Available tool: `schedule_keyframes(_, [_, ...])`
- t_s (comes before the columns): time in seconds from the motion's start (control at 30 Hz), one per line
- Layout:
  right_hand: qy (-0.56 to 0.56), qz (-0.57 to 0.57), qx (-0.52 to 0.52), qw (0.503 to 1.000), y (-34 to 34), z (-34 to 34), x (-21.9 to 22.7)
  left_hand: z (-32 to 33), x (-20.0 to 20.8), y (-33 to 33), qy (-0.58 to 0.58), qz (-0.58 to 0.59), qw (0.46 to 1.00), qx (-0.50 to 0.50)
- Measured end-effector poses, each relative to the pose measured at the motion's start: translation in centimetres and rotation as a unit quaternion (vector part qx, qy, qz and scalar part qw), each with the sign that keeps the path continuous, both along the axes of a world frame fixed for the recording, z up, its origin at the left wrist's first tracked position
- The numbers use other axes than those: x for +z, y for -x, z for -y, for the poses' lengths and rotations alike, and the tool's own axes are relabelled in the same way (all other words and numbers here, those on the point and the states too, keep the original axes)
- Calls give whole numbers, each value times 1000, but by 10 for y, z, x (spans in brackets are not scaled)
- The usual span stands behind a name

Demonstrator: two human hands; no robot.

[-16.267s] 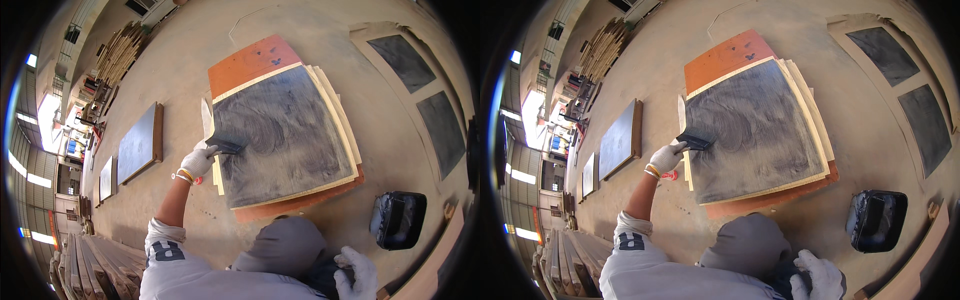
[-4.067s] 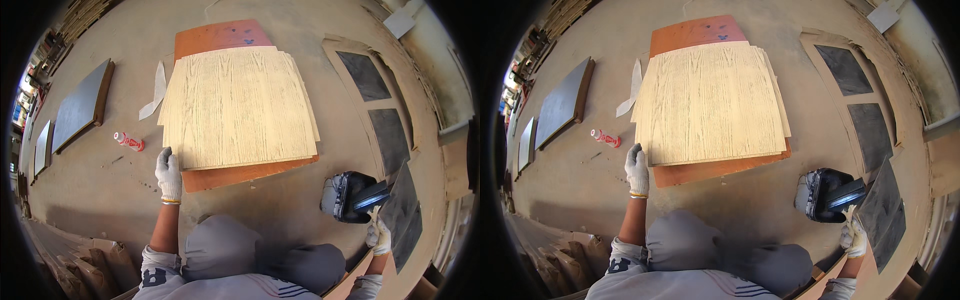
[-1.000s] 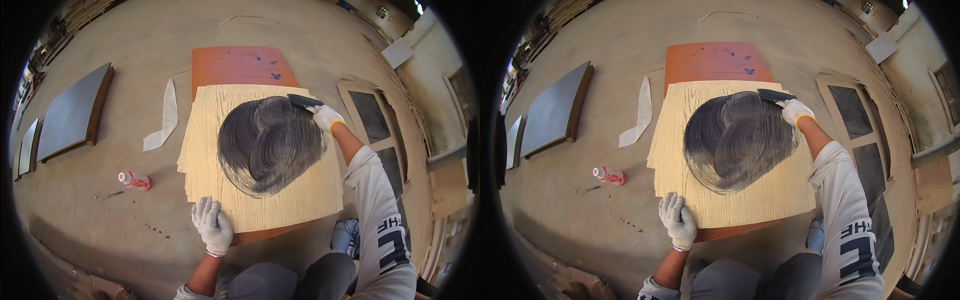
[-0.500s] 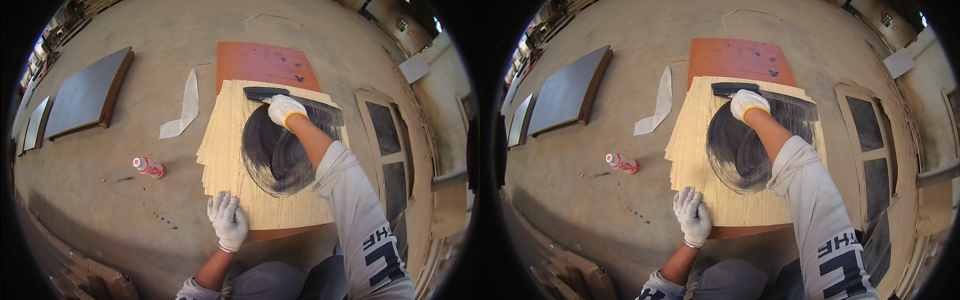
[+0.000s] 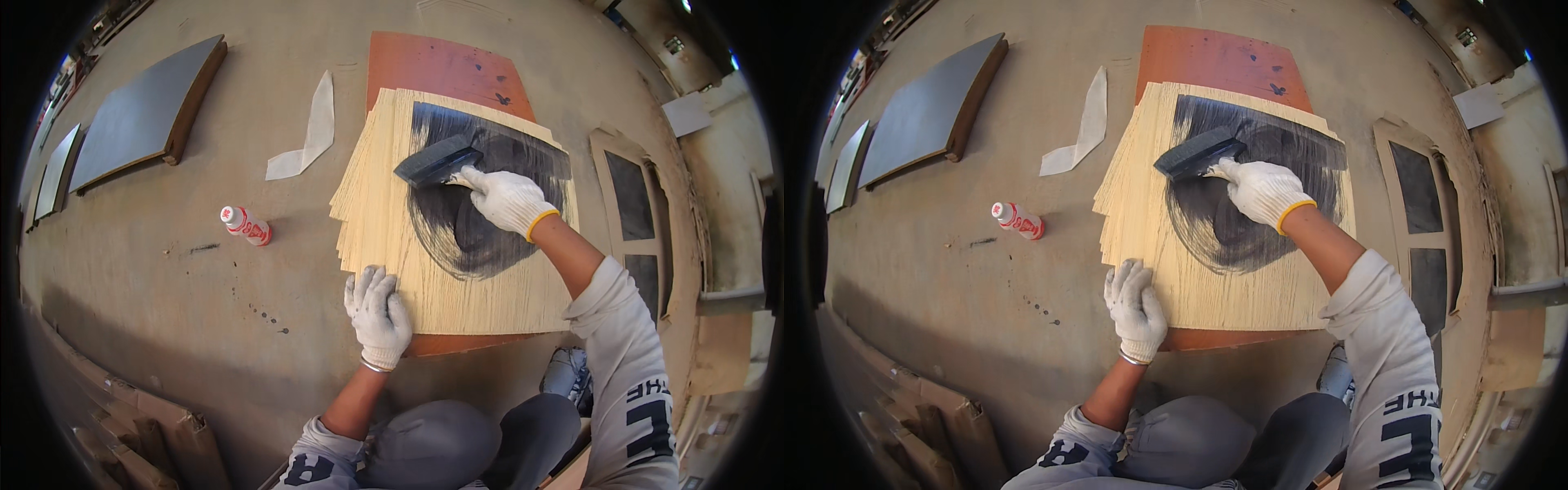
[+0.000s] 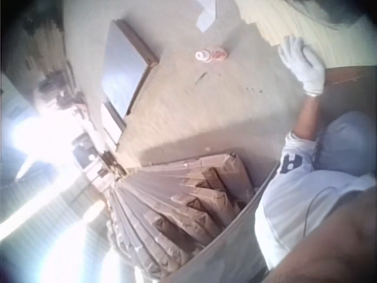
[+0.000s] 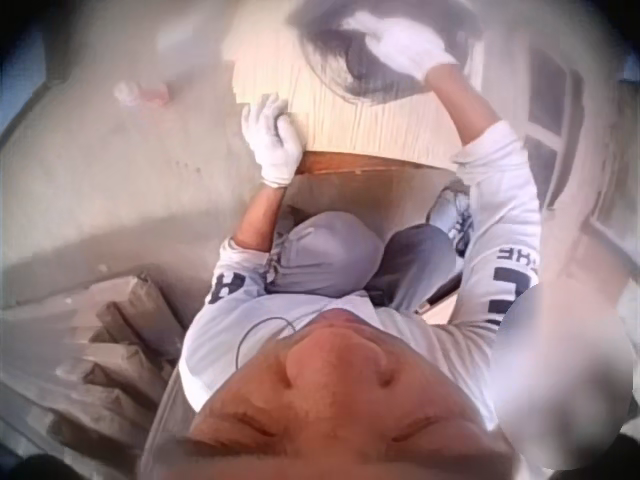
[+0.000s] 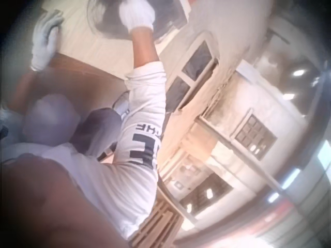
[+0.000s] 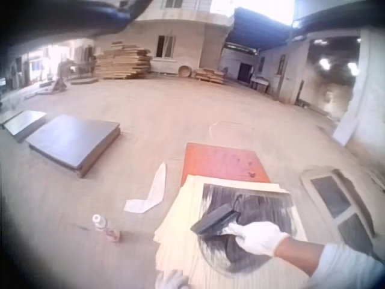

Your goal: The person sits on the floor and uses a paintbrush to apply black paint to rectangular wooden boards. They repeatedly dip the brush into a paint container, spread the paint across the board surface, and then set the painted boards aside on a nearby pink sheet.

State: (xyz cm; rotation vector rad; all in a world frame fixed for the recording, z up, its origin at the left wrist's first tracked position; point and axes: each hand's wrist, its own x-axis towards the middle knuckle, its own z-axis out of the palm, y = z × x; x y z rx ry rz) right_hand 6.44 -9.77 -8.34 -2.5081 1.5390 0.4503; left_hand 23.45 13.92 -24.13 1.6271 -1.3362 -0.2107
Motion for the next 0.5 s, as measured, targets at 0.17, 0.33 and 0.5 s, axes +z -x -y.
schedule_keyframes(0.17, [-29,-36,57,997,27,-96,5,-16,-7,-9,35,-236,971,13])
schedule_keyframes(0.33, [-51,-37,87,994,50,-188,16,-58,-15,-24,12,-230,973,28])
schedule_keyframes(0.5, [-24,11,68,997,66,-199,14,-96,-16,-18,-38,-168,985,21])
